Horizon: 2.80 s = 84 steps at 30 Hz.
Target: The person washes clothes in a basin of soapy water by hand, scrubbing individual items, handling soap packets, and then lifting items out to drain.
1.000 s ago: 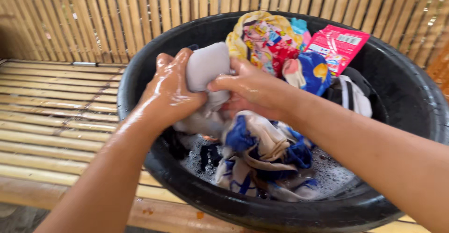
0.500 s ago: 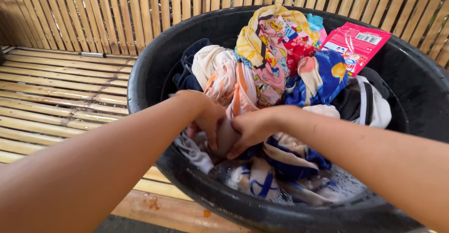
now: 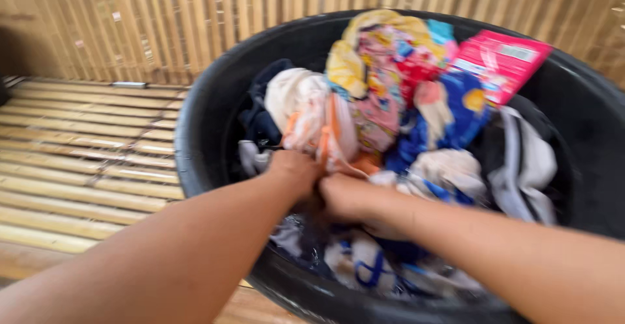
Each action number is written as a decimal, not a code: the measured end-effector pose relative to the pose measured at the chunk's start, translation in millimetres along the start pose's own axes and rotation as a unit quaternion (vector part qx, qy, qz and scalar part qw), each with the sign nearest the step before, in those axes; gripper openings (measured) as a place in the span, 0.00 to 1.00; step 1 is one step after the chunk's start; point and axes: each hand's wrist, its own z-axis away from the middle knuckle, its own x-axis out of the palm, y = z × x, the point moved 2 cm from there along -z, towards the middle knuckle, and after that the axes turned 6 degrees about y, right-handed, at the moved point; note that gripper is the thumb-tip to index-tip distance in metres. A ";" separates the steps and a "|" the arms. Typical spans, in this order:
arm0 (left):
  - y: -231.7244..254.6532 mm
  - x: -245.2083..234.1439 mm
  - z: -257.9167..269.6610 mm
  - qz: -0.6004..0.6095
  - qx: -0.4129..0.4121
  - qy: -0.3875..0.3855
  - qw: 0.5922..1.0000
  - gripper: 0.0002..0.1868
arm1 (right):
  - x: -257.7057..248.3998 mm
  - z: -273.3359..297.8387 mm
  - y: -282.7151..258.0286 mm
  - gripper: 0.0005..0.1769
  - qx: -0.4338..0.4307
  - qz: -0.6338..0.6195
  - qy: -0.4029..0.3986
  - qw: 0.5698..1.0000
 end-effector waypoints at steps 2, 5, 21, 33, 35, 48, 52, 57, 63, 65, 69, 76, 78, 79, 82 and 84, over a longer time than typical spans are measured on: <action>3.5 -16.9 18.7 0.019 -0.012 -0.005 1.000 0.27 | -31.1 19.7 5.9 0.22 -0.048 -0.068 -0.045 0.996; 9.8 -37.4 30.1 -0.044 0.045 -0.111 0.992 0.38 | -100.6 67.7 31.7 0.34 -0.009 -0.278 -0.090 0.956; 134.9 -64.6 11.2 0.219 0.177 -0.026 0.959 0.43 | -41.3 130.0 152.8 0.28 0.109 -0.069 -0.062 0.990; 99.1 -83.1 -48.5 0.961 -0.096 0.094 0.241 0.40 | -192.6 118.2 -26.7 0.18 -0.083 -0.059 0.584 0.805; 105.9 -79.8 -56.6 0.965 -0.101 0.104 0.220 0.39 | -155.9 114.0 -64.3 0.16 -0.163 0.163 0.585 0.778; 139.1 -67.8 -75.7 0.955 -0.153 0.115 0.227 0.33 | -94.2 77.1 59.0 0.12 -0.097 0.245 0.630 0.730; 133.0 -74.9 -51.7 0.908 -0.216 0.124 0.338 0.32 | -96.3 87.3 117.2 0.15 0.103 -0.155 0.564 0.804; 53.0 -122.1 -1.3 0.721 -0.119 0.171 0.660 0.33 | -117.4 132.0 126.6 0.17 0.213 -0.304 0.375 0.850; 68.5 -155.3 18.9 0.370 0.054 0.016 0.927 0.39 | -171.3 119.9 48.8 0.20 0.038 -0.208 0.310 0.927; 87.6 -149.0 19.6 0.540 0.007 0.180 0.822 0.28 | -170.7 116.6 27.7 0.22 -0.013 -0.285 0.326 0.901; 76.2 -158.0 17.3 0.682 -0.053 0.193 0.703 0.23 | -142.3 142.4 24.6 0.26 0.100 -0.649 0.174 0.734; 38.4 -194.7 39.0 0.932 0.037 0.174 0.317 0.19 | -84.3 160.3 81.0 0.30 0.123 -0.351 -0.014 0.928; 17.9 -186.8 46.9 0.955 0.022 0.158 0.251 0.17 | -83.6 160.1 79.3 0.23 0.081 -0.332 0.015 0.940; 11.1 -178.6 51.4 0.967 0.023 0.167 0.191 0.17 | -87.3 157.9 75.2 0.23 0.082 -0.333 0.015 0.939; 14.3 -157.3 57.4 0.973 -0.003 0.175 0.148 0.21 | -125.9 143.4 53.2 0.20 0.103 -0.655 0.212 0.718; 30.4 -145.1 59.7 0.961 -0.085 0.157 0.211 0.32 | -155.9 134.2 26.3 0.17 -0.006 -0.693 0.243 0.679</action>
